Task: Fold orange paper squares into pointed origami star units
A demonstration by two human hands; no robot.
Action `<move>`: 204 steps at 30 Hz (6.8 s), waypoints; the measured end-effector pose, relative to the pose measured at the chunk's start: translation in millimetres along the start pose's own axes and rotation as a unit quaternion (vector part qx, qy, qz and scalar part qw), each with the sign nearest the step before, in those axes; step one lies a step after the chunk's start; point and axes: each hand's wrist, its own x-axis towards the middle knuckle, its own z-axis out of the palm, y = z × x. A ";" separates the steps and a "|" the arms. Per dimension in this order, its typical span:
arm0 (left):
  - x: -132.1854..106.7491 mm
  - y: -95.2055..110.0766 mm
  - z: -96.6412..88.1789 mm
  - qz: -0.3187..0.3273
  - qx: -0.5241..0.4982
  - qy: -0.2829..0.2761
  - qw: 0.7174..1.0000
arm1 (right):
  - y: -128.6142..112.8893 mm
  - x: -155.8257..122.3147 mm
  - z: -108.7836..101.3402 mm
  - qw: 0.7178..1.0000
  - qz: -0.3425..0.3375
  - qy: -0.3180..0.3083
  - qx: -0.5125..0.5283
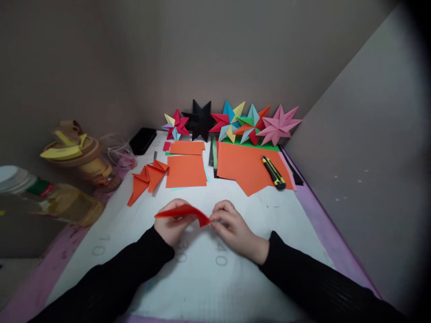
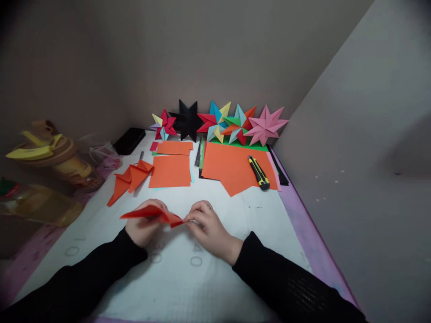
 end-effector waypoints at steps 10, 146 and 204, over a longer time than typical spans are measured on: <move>0.3 -19.7 8.9 -0.220 -0.101 0.038 0.969 | 1.2 -3.3 4.8 0.998 -0.044 0.048 0.016; -17.6 -11.9 27.0 -0.134 0.081 -0.154 0.975 | -0.1 3.3 15.1 0.921 0.291 0.032 0.258; -13.7 2.9 14.6 0.246 0.184 -0.148 0.940 | 8.2 -1.0 14.8 0.920 0.175 0.104 0.336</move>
